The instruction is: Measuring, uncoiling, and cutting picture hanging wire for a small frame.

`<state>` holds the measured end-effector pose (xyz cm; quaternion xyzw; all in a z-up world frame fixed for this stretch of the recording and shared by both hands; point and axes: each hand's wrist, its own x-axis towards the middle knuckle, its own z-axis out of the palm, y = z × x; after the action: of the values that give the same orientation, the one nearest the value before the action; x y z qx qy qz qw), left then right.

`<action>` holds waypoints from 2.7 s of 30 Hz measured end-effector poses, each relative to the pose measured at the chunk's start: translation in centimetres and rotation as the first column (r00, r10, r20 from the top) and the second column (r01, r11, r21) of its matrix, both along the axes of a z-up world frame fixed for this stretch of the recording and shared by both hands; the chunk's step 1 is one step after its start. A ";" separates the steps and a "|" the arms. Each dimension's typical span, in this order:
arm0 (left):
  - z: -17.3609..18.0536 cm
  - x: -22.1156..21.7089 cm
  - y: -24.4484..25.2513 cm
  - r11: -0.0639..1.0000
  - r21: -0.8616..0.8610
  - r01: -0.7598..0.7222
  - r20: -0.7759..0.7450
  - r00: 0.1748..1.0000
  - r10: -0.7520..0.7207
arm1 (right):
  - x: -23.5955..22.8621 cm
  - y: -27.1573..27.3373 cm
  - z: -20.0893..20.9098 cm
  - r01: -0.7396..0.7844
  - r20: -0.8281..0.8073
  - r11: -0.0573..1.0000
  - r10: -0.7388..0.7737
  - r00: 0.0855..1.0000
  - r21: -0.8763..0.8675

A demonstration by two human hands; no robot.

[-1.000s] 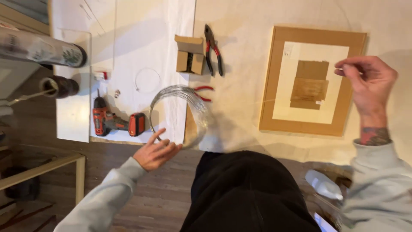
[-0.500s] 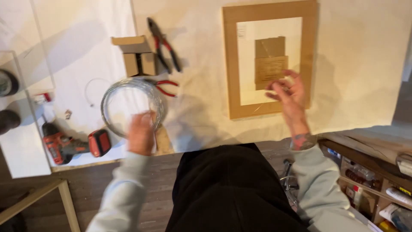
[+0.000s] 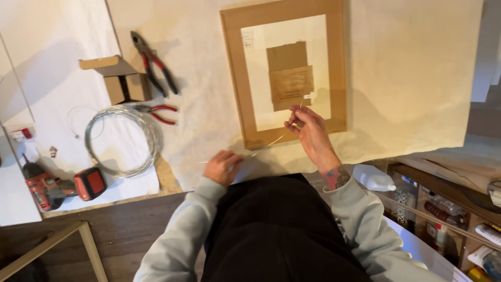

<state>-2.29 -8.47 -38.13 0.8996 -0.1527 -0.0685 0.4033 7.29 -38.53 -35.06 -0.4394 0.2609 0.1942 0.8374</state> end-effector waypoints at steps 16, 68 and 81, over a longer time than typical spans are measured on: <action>1.1 3.6 5.7 0.928 0.372 -0.022 -0.017 0.999 0.030 | 0.9 -13.8 -1.6 -0.044 -0.102 0.867 -0.008 0.995 -0.496; 3.3 0.8 1.3 0.984 0.176 0.018 0.029 0.999 -0.023 | -1.1 -16.4 -5.1 -0.121 -0.040 0.775 0.124 0.992 -0.621; -2.0 5.0 5.2 0.967 -0.077 -0.243 -0.475 0.862 0.178 | -1.6 -16.2 -4.9 -0.077 -0.029 0.810 0.074 0.997 -0.581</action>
<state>2.76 -3.29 -40.12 0.8390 0.0432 -0.2265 0.4928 5.70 -54.75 -39.94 -0.6835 0.2924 0.1393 0.6541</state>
